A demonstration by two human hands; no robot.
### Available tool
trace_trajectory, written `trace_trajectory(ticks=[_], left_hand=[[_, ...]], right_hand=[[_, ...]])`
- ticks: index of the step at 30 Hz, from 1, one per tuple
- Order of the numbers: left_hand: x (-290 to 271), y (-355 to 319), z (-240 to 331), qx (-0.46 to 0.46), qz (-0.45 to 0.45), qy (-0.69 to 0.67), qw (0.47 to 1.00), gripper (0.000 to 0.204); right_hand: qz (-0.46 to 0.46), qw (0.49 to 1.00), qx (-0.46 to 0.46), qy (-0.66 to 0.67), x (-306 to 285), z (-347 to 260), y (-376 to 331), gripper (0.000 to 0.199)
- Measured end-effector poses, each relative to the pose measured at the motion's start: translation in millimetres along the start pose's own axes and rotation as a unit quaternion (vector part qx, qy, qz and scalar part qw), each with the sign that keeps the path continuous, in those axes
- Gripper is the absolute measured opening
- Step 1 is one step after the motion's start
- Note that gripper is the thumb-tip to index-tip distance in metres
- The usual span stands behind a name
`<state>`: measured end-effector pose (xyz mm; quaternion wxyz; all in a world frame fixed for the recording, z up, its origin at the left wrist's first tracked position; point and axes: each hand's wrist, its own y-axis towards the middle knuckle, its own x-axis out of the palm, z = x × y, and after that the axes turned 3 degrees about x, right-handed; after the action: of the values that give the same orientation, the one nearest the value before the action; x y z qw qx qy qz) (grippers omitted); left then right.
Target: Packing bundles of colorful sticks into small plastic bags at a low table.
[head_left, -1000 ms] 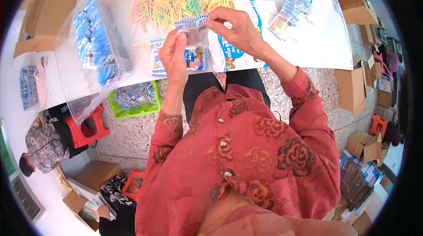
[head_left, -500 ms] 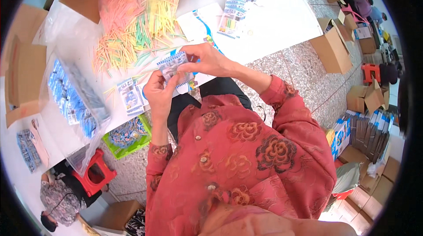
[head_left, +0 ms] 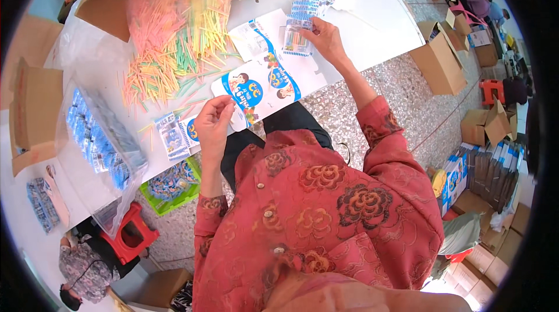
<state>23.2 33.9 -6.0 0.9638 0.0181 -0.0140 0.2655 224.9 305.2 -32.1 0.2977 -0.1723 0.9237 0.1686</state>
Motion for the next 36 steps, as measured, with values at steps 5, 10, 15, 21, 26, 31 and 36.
trace_trajectory(ticks=[5, 10, 15, 21, 26, 31, 36], left_hand=[[10.8, 8.2, 2.2, 0.0, -0.032, 0.034, 0.999, 0.019], [19.3, 15.6, 6.5, 0.053, -0.037, 0.127, 0.99, 0.019], [-37.4, 9.1, -10.7, 0.104, 0.178, 0.29, 0.935, 0.023], [-118.2, -24.9, -23.3, 0.048, 0.322, 0.538, 0.778, 0.047], [-130.6, -26.5, -35.7, 0.025, 0.333, 0.56, 0.758, 0.044], [-125.4, -21.7, -35.5, 0.001, 0.356, 0.487, 0.798, 0.04], [-131.0, -22.5, -44.9, 0.119, 0.389, 0.471, 0.783, 0.025]], right_hand=[[0.029, 0.999, 0.008, -0.021, 9.3, -3.0, -4.0, 0.028], [0.149, 0.981, -0.087, -0.086, 2.2, 9.9, -6.2, 0.043], [0.127, 0.989, -0.078, -0.019, 1.5, -25.3, -24.2, 0.043], [0.023, 0.993, -0.114, 0.014, 26.9, -57.6, -47.6, 0.03], [-0.041, 0.981, -0.18, 0.062, 56.6, -89.4, -57.7, 0.022], [-0.089, 0.968, -0.22, 0.081, 65.9, -105.8, -63.0, 0.016], [-0.11, 0.968, -0.209, 0.08, 72.3, -112.2, -68.0, 0.014]])
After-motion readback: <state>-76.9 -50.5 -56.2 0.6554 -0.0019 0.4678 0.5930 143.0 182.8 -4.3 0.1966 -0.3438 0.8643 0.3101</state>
